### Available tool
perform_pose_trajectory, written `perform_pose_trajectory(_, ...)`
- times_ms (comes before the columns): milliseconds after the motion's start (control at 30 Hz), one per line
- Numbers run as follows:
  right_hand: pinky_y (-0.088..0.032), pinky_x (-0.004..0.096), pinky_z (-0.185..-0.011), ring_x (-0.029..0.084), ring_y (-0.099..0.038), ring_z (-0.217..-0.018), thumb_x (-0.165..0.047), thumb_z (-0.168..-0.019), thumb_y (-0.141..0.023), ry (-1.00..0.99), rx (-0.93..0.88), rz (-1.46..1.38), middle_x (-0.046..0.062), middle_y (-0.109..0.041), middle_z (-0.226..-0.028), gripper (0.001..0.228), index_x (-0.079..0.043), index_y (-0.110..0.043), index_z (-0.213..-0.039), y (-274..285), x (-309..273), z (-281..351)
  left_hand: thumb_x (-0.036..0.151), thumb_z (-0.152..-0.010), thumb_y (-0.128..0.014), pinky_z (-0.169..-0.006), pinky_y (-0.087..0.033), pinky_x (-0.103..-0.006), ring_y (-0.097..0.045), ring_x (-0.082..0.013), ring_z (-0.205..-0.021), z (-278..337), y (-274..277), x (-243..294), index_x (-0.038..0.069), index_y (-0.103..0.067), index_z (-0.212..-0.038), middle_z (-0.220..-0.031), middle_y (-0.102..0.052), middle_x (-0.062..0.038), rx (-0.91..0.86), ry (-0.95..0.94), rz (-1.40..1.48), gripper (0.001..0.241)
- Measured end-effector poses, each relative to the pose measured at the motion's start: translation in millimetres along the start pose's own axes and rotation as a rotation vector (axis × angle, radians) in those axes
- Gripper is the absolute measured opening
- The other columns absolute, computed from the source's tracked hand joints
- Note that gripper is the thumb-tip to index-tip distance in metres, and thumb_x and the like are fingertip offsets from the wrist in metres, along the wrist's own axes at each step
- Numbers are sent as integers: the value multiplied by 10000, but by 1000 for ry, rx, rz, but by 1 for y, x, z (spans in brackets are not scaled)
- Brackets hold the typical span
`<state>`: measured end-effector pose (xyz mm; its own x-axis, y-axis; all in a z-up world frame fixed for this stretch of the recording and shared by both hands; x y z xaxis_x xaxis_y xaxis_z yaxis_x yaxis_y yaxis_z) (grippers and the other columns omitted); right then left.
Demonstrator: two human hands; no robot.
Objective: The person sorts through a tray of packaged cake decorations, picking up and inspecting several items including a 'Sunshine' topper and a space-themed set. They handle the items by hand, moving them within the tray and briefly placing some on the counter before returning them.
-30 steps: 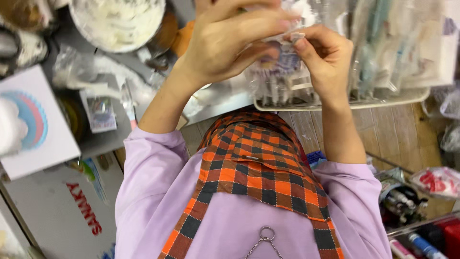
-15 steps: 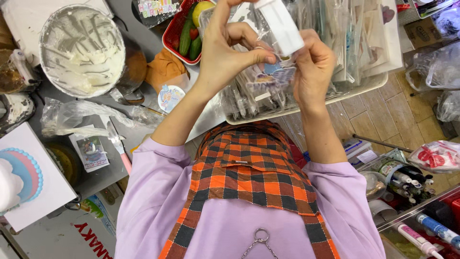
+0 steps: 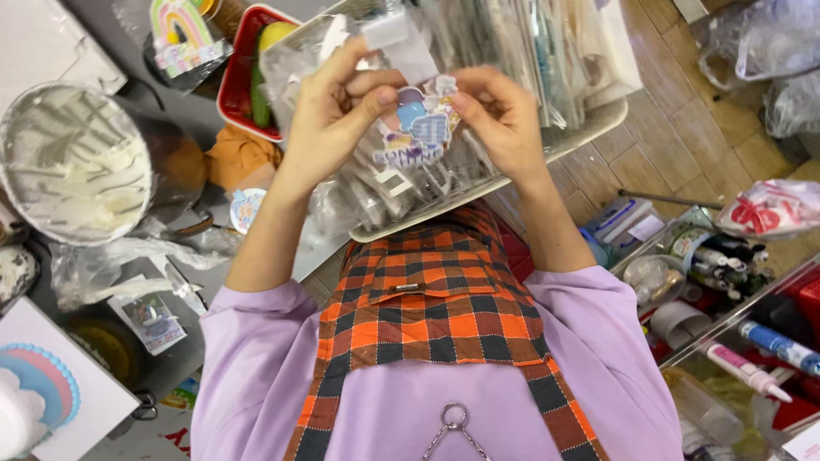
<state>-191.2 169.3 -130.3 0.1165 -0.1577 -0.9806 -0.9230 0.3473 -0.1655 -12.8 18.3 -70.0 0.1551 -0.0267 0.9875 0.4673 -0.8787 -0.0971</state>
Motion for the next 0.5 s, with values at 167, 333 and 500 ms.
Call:
perform_pose_trajectory(167,-505,237,-704,94,-618,-816,-73,-1188,-689,385,626,384,10,-638,-996,79,-75,-652,-1258,123,-32,48,108,-1081,-714,-1129,-508,-415,-629,-310,-1344,-27,-30,33,0,-479,-1454,-1443,-646,-161,-196,-296,-626,454)
perform_pose_trajectory(333,-487,275,-703,123,-541,-803,-40,-1205,-635,454,800,276,50,-537,-1105,157,-62,-495,-1272,196,-22,69,97,-953,-690,-1029,-491,-405,-610,-271,-1218,-110,-91,-36,36,-675,-1141,-1237,-669,-78,-321,-744,-1176,198)
perform_pose_trajectory(500,-605,247,-811,141,-700,-927,-17,-1078,-746,271,757,662,31,-680,-1118,208,-62,-590,-1209,174,-5,55,279,-884,-681,-987,-461,-431,-607,-263,-1146,-194,-158,-152,61,-709,-1030,-1123,-674,-85,-517,-722,-1315,263)
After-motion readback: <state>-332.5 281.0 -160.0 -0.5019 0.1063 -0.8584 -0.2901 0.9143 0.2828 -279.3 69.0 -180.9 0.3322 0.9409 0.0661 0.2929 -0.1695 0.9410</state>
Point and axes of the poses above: each hand's wrist, its own z-axis away from the middle knuckle, its own y-axis out of the back of the hand, x = y × z, the point moved 3 cm from there along -z, towards the middle knuckle
